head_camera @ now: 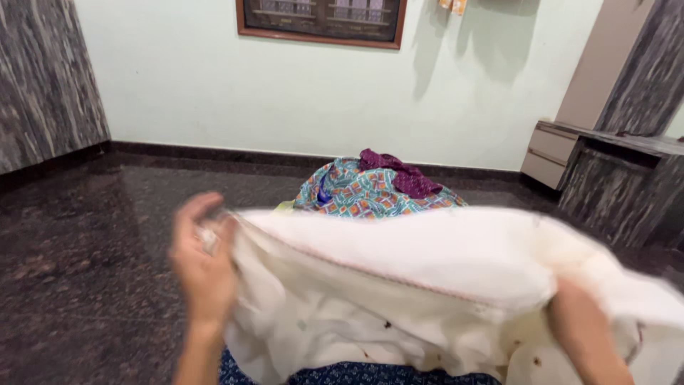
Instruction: The person sits on the floor and repeatedly unfolds, shakes, and refolds a white embroidered cloth. They handle the fabric by hand, smoothing it out and aligning edges while other colorful fabrics remain in a pile nearby.
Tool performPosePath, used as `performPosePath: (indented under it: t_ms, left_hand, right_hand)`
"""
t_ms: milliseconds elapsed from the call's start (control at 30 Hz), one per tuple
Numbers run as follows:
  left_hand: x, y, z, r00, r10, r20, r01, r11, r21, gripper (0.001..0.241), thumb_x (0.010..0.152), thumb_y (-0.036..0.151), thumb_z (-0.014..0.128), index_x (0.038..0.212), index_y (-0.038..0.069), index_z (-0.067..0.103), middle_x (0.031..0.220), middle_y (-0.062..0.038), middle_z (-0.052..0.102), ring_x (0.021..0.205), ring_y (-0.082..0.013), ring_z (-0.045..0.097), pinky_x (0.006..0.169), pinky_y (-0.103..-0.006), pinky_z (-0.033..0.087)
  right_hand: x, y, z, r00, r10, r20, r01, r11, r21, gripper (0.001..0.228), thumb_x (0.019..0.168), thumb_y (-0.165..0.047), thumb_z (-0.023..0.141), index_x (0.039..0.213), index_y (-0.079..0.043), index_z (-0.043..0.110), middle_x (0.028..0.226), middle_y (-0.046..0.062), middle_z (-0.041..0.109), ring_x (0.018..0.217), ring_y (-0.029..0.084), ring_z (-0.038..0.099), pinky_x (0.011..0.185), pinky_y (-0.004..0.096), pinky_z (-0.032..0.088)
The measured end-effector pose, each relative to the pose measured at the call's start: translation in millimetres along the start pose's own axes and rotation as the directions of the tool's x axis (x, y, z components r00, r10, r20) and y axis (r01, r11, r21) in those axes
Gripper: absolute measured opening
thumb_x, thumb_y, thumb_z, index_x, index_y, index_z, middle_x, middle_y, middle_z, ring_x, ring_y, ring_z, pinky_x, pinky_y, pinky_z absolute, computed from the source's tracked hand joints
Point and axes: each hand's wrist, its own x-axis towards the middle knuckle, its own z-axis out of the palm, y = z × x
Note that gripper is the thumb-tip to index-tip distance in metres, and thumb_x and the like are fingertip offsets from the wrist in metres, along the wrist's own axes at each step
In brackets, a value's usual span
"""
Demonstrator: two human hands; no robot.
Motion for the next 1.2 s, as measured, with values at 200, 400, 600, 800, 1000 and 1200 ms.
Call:
performPosePath:
  t_ms: [200, 400, 600, 800, 1000, 1200]
  left_hand:
    - [-113.0, -14.8, -11.1, 0.849, -0.528, 0.033, 0.516, 0.841, 0.163, 0.032, 0.095, 0.013, 0.069, 0.127, 0.010, 0.066, 0.092, -0.014, 0.075, 0.081, -0.0226, 0.074, 0.074, -0.0375, 0.055]
    - [-132.2, -23.4, -15.6, 0.883, -0.457, 0.103, 0.430, 0.878, 0.211, 0.031, 0.096, 0.014, 0.069, 0.126, 0.010, 0.066, 0.087, -0.014, 0.073, 0.075, -0.0238, 0.073, 0.069, -0.0387, 0.054]
    - [-124.0, -17.2, -28.5, 0.888, -0.450, 0.091, 0.425, 0.881, 0.210, 0.032, 0.099, 0.012, 0.069, 0.131, 0.009, 0.065, 0.076, -0.008, 0.065, 0.069, -0.0163, 0.066, 0.066, -0.0334, 0.052]
    - [-128.9, -13.6, -33.2, 0.888, -0.450, 0.095, 0.421, 0.879, 0.224, 0.032, 0.100, 0.011, 0.070, 0.131, 0.009, 0.066, 0.075, -0.005, 0.063, 0.067, -0.0131, 0.061, 0.063, -0.0320, 0.050]
    - [-134.0, -15.3, -40.2, 0.886, -0.456, 0.088, 0.428, 0.875, 0.229, 0.033, 0.099, 0.008, 0.070, 0.132, 0.008, 0.066, 0.076, -0.004, 0.063, 0.068, -0.0112, 0.059, 0.063, -0.0308, 0.049]
    - [-132.8, -17.1, -42.9, 0.889, -0.452, 0.074, 0.436, 0.885, 0.166, 0.031, 0.101, 0.007, 0.069, 0.132, 0.005, 0.065, 0.075, -0.003, 0.061, 0.068, -0.0101, 0.056, 0.063, -0.0291, 0.047]
  right_hand:
    - [-96.3, -21.9, 96.6, 0.643, -0.134, 0.754, -0.157, 0.941, 0.300, 0.039, 0.074, -0.022, 0.089, 0.112, -0.019, 0.078, 0.097, 0.000, 0.083, 0.094, 0.013, 0.075, 0.084, 0.029, 0.063]
    - [-120.4, -175.4, 71.6, 0.884, -0.154, 0.442, -0.309, 0.517, 0.798, 0.028, 0.077, -0.013, 0.081, 0.105, -0.009, 0.079, 0.091, 0.003, 0.083, 0.075, 0.013, 0.076, 0.066, 0.029, 0.061]
    - [-130.9, -263.5, 5.7, 0.926, -0.124, 0.356, -0.262, 0.465, 0.845, 0.024, 0.080, -0.017, 0.083, 0.103, -0.008, 0.080, 0.083, 0.004, 0.080, 0.066, 0.016, 0.070, 0.060, 0.028, 0.055]
    - [-152.1, -266.7, -6.8, 0.974, -0.147, -0.171, 0.225, 0.590, 0.775, 0.025, 0.078, -0.011, 0.077, 0.103, -0.005, 0.073, 0.087, 0.008, 0.074, 0.069, 0.017, 0.071, 0.061, 0.028, 0.056]
    - [-145.9, -243.9, 1.2, 0.966, 0.017, 0.259, -0.222, 0.568, 0.793, 0.016, 0.082, -0.007, 0.078, 0.098, -0.006, 0.079, 0.067, 0.008, 0.069, 0.051, 0.014, 0.054, 0.049, 0.028, 0.043]
    - [-141.4, -244.3, -2.9, 0.941, -0.033, 0.337, -0.285, 0.461, 0.841, 0.025, 0.076, -0.011, 0.086, 0.098, -0.006, 0.075, 0.058, 0.005, 0.062, 0.048, 0.010, 0.048, 0.045, 0.026, 0.040]
